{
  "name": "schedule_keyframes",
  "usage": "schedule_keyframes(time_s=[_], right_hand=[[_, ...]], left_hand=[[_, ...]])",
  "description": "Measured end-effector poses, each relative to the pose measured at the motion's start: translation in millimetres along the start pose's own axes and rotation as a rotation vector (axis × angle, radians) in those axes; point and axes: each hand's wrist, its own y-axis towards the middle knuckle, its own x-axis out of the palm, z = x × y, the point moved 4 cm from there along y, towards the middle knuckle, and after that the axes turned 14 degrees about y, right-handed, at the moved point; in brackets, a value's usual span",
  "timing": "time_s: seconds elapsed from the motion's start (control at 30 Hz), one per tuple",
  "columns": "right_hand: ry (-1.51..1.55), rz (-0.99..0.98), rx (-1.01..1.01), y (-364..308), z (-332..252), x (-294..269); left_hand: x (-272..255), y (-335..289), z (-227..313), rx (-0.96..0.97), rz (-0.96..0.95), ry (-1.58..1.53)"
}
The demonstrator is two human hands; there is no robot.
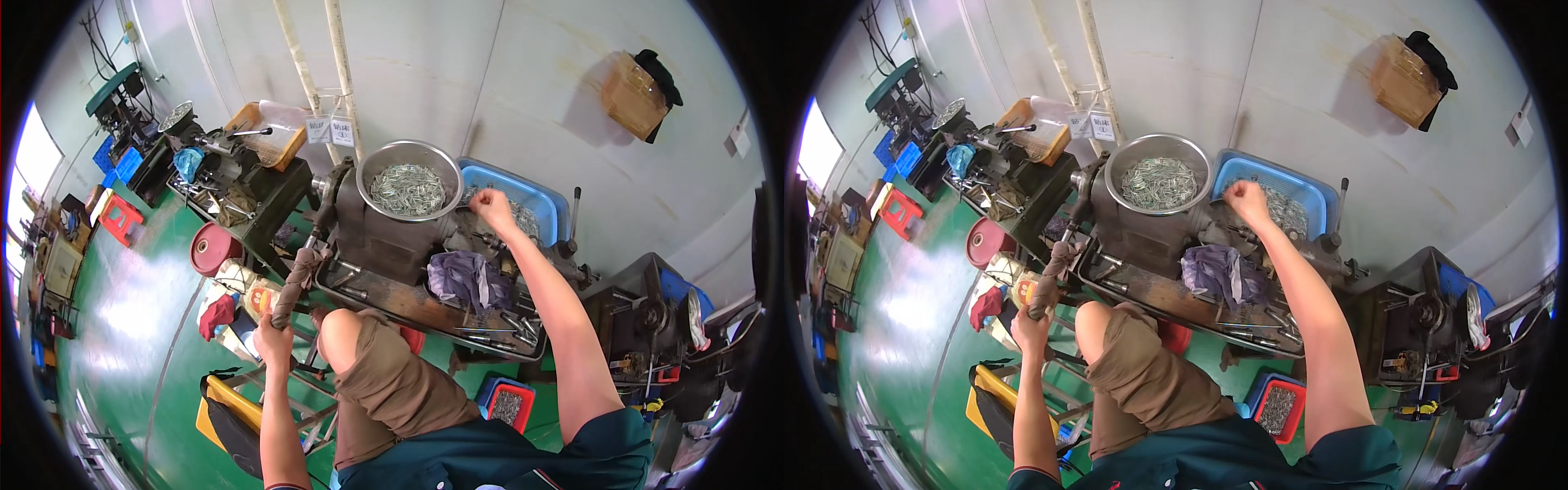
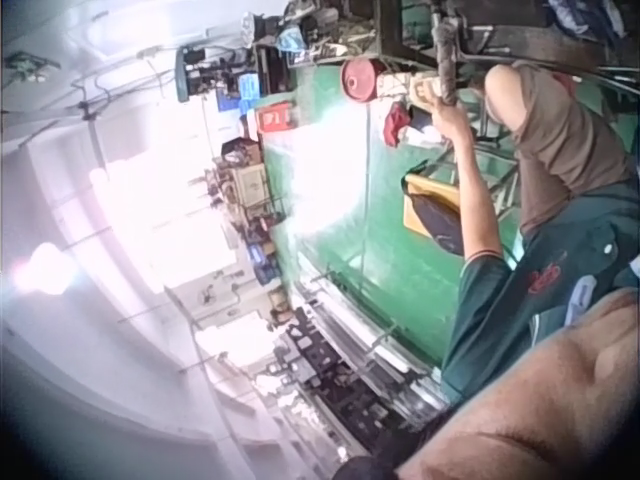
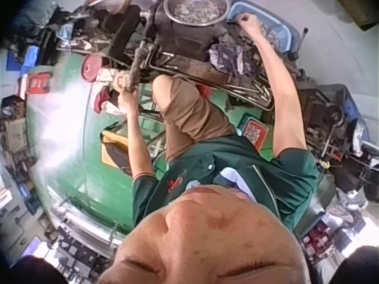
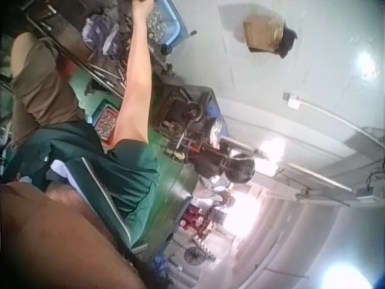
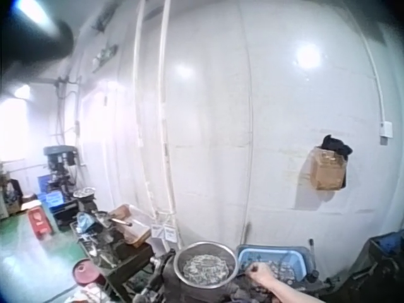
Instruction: The person operates an industrial machine to deburr or finish small metal parts, placing the parts into a bowl and then into a plastic tray.
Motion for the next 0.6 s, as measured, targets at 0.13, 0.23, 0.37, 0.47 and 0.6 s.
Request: schedule_keyframes(time_s=[0.13,0.23,0.37,0.47,0.6], right_hand=[[-0.038,-0.164,0.165,-21.3,6.1,16.1],[0.067,-0.231,0.156,-21.6,18.0,20.0],[0.146,-0.325,0.178,-25.8,10.5,21.2],[0.121,-0.361,0.222,-29.5,1.3,22.7],[0.163,-0.324,0.201,-29.2,4.3,22.4]], left_hand=[[-0.9,-0.6,-1.2,-0.015,0.008,-0.011],[-0.6,-0.6,-0.3,-0.020,-0.009,0.007],[0.4,-0.9,-2.2,-0.013,-0.005,-0.005],[0.5,-0.5,-2.9,-0.010,-0.010,-0.003],[-0.4,-0.6,-0.6,-0.005,-0.002,-0.024]])
